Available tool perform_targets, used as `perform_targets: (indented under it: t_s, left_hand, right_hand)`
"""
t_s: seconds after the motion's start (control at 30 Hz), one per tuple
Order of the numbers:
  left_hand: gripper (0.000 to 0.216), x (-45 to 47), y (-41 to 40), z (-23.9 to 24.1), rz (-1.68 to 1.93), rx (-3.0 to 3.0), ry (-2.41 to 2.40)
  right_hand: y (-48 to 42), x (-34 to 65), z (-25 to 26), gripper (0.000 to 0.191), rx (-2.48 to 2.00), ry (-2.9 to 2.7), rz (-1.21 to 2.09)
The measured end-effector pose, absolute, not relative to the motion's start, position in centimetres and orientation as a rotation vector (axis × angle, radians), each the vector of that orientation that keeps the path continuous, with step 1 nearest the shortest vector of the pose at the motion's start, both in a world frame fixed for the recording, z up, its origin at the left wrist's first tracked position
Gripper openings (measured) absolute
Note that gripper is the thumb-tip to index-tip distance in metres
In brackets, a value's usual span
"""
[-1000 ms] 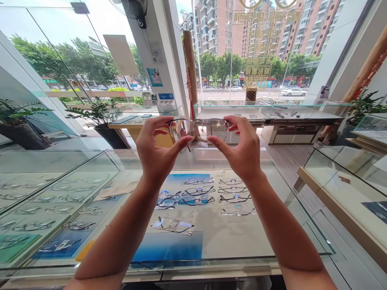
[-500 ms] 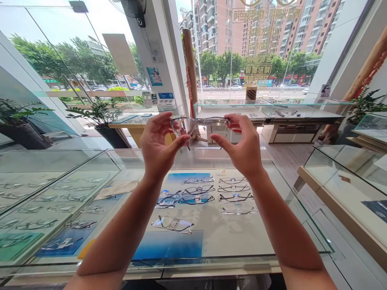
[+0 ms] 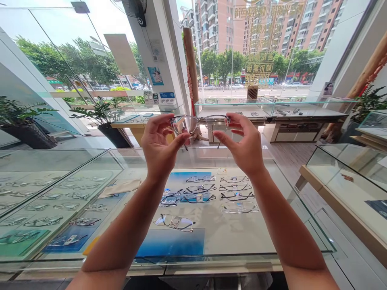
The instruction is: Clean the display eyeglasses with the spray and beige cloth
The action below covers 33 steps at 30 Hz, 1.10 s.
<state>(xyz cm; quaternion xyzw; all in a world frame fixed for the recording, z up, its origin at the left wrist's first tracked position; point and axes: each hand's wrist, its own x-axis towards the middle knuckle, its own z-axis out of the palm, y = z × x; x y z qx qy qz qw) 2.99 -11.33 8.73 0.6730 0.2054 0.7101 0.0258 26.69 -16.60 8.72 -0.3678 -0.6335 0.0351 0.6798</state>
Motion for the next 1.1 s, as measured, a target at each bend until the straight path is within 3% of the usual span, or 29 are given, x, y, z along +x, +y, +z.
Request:
perform_targets:
  t_s: [0.3, 0.73, 1.1]
  left_hand:
    - [0.049, 3.5, -12.0, 8.9, 2.283, 2.038, 0.653]
    - [0.053, 2.8, -9.8, 8.1, 2.213, 1.972, 0.712]
    - [0.055, 2.5, -9.9, 8.4, 2.206, 1.986, 0.745]
  right_hand:
    - [-16.7, 26.8, 8.7, 0.065, -0.828, -1.436, 0.071]
    - [-17.6, 26.0, 9.0, 0.05, -0.847, -1.456, -0.186]
    - [-17.8, 25.7, 9.0, 0.048, -0.845, -1.462, -0.212]
